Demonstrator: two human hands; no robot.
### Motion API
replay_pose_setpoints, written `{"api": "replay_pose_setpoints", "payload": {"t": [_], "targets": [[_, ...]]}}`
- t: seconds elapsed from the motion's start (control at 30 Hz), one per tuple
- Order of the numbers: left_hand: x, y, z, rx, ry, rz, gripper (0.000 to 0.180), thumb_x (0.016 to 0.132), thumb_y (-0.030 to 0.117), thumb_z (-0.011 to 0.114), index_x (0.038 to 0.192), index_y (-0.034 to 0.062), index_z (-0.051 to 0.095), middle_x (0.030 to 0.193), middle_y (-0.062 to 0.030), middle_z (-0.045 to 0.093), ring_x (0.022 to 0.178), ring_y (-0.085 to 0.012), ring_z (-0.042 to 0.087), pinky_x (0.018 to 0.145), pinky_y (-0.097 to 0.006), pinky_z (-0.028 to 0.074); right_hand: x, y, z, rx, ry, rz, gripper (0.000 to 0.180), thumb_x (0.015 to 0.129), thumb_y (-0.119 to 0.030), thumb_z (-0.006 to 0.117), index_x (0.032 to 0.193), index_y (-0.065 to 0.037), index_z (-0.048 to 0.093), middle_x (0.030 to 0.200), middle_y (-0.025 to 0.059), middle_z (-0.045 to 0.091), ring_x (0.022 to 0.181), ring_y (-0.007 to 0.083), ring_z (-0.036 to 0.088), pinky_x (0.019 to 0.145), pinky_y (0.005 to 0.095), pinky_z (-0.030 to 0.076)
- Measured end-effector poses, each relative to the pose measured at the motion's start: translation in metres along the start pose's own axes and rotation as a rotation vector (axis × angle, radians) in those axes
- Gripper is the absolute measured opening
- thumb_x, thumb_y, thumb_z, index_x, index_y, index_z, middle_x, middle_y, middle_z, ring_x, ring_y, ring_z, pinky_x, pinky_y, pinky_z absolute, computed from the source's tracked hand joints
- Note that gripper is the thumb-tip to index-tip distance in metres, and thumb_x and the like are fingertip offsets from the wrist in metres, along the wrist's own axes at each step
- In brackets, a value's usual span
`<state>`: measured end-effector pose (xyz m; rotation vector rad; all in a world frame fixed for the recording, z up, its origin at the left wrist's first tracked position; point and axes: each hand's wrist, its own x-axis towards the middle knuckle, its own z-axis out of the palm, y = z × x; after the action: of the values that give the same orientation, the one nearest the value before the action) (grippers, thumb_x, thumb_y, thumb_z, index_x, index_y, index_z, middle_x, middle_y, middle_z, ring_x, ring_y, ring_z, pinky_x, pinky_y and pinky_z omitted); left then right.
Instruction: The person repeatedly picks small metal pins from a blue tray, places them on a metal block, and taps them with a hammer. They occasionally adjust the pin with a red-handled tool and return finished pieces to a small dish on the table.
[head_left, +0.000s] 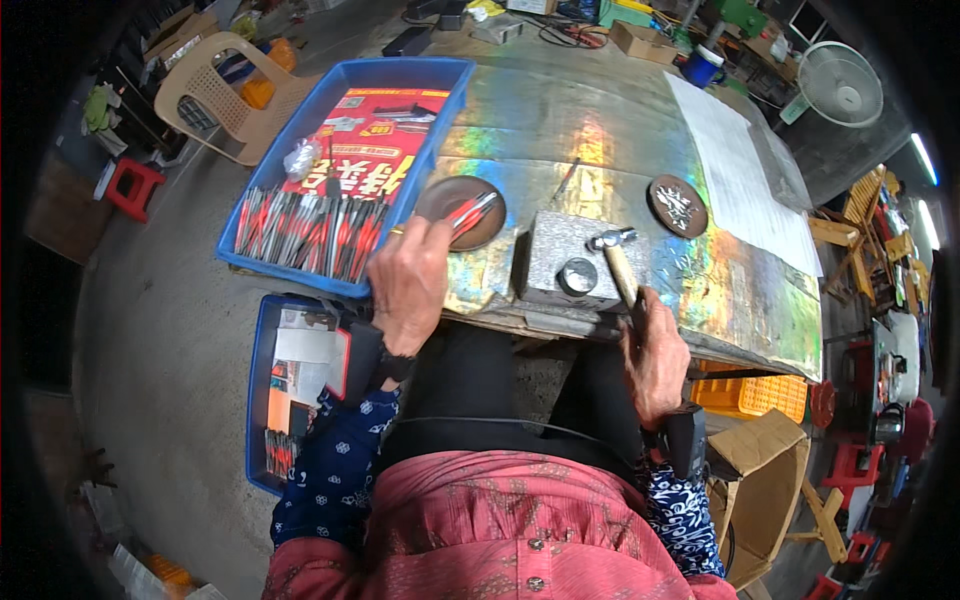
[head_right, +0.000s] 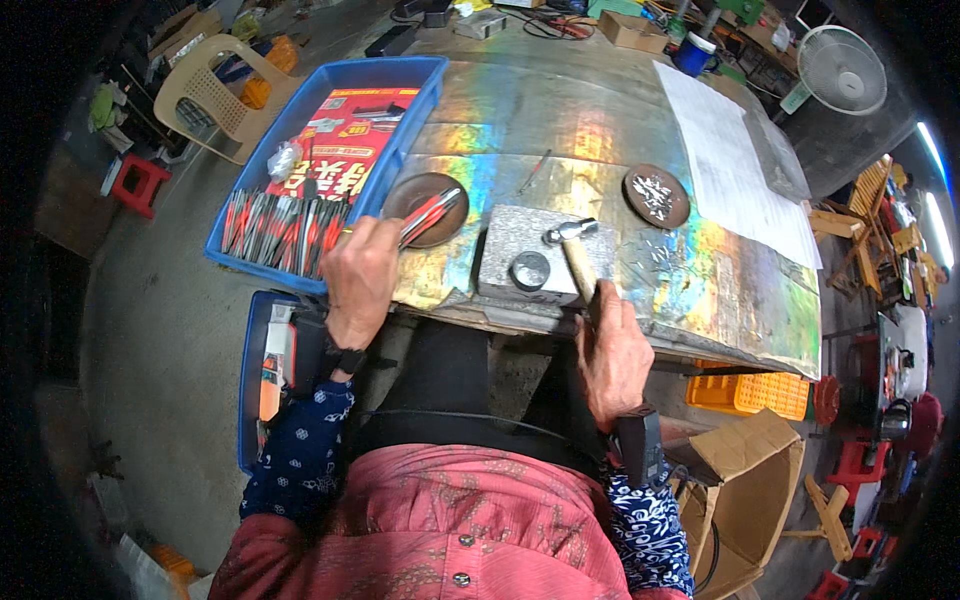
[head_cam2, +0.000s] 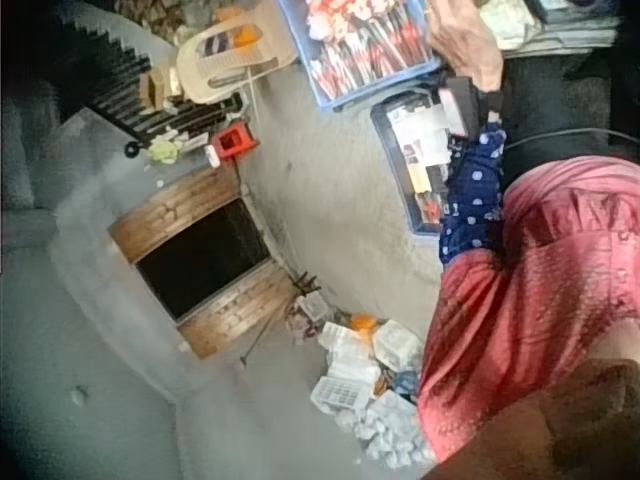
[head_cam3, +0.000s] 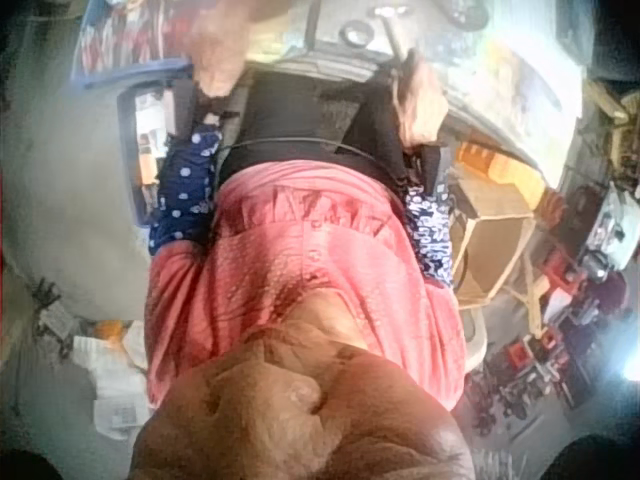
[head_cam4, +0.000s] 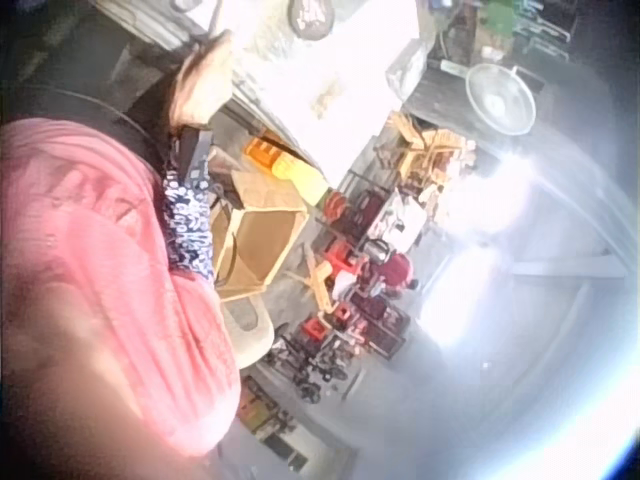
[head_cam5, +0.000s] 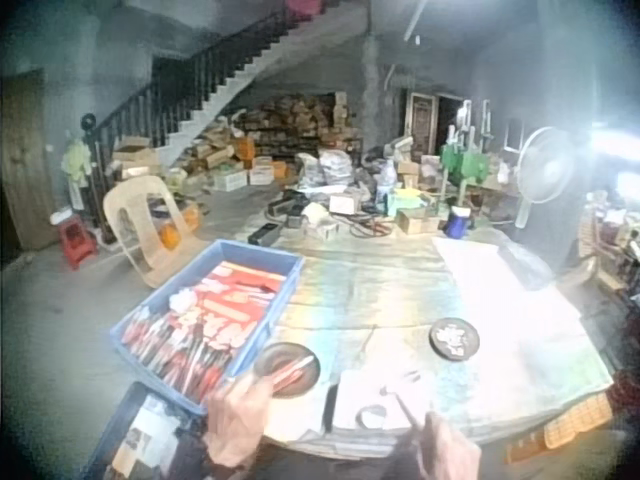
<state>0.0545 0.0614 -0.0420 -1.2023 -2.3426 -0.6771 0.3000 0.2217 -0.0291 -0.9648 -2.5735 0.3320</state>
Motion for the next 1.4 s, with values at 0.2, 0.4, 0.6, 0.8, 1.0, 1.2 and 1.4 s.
{"api": "replay_pose_setpoints", "payload": {"t": [0.2, 0.4, 0.6, 0.8, 1.0, 1.2, 1.4], "targets": [[0.001, -0.056, -0.037, 0.156, 0.076, -0.172, 0.011, 0.084, 0.008, 0.061, 0.092, 0.0091, 0.069, 0.084, -0.0119, 0.065, 0.076, -0.0320, 0.064, 0.064, -0.042, 0.051, 0.000, 0.003, -0.001, 0.029, -0.022, 0.001, 0.048, 0.087, -0.014, 0.062, 0.131, -0.005, 0.045, 0.099, 0.0210, 0.057, 0.083, 0.0416, 0.060, 0.069, 0.0472, 0.049], [0.000, -0.090, -0.045, 0.210, -0.126, -0.364, 0.012, 0.079, 0.010, 0.070, 0.089, 0.0048, 0.067, 0.083, -0.0163, 0.068, 0.079, -0.0365, 0.066, 0.067, -0.045, 0.051, 0.001, 0.002, -0.002, 0.012, -0.020, -0.007, 0.047, 0.087, -0.013, 0.062, 0.130, -0.005, 0.046, 0.099, 0.0202, 0.057, 0.083, 0.0411, 0.060, 0.069, 0.0466, 0.049], [0.003, -0.102, -0.033, 0.352, -0.211, -0.394, 0.020, 0.074, 0.022, 0.072, 0.087, 0.0075, 0.067, 0.080, -0.0192, 0.067, 0.077, -0.0388, 0.066, 0.066, -0.048, 0.052, 0.003, 0.000, -0.006, -0.018, -0.009, -0.017, 0.047, 0.084, -0.013, 0.065, 0.127, -0.005, 0.048, 0.096, 0.0184, 0.058, 0.083, 0.0391, 0.061, 0.068, 0.0449, 0.050], [0.006, -0.106, -0.027, 0.437, -0.237, -0.331, 0.013, 0.076, 0.016, 0.066, 0.084, 0.0056, 0.064, 0.084, -0.0189, 0.067, 0.081, -0.0388, 0.065, 0.067, -0.049, 0.050, 0.008, -0.001, -0.019, -0.026, -0.029, -0.051, 0.041, 0.085, -0.021, 0.065, 0.120, -0.006, 0.051, 0.089, 0.0180, 0.058, 0.079, 0.0376, 0.061, 0.066, 0.0458, 0.050], [0.008, -0.109, -0.028, 0.349, -0.226, -0.372, 0.011, 0.077, 0.014, 0.066, 0.084, 0.0051, 0.064, 0.079, -0.0196, 0.066, 0.077, -0.0403, 0.063, 0.065, -0.048, 0.049, 0.011, 0.016, -0.033, 0.044, 0.013, 0.031, 0.029, 0.088, -0.021, 0.065, 0.108, -0.001, 0.061, 0.086, 0.0180, 0.059, 0.074, 0.0369, 0.060, 0.065, 0.0429, 0.047], [0.008, -0.115, -0.026, 0.331, -0.188, -0.373, 0.013, 0.073, 0.015, 0.068, 0.080, 0.0038, 0.064, 0.075, -0.0200, 0.065, 0.072, -0.0392, 0.063, 0.064, -0.047, 0.048, 0.021, 0.074, -0.038, -0.127, 0.051, 0.189, 0.017, 0.084, -0.014, 0.065, 0.096, -0.003, 0.066, 0.086, 0.0171, 0.061, 0.081, 0.0379, 0.060, 0.071, 0.0442, 0.047], [0.004, -0.121, -0.022, 0.214, -0.078, -0.371, 0.014, 0.075, 0.014, 0.065, 0.082, 0.0024, 0.063, 0.071, -0.0169, 0.063, 0.067, -0.0364, 0.061, 0.062, -0.044, 0.047, 0.025, 0.109, -0.019, -0.159, -0.067, 0.252, 0.016, 0.082, -0.011, 0.062, 0.095, -0.004, 0.066, 0.088, 0.0162, 0.061, 0.084, 0.0386, 0.060, 0.073, 0.0450, 0.048]]}}
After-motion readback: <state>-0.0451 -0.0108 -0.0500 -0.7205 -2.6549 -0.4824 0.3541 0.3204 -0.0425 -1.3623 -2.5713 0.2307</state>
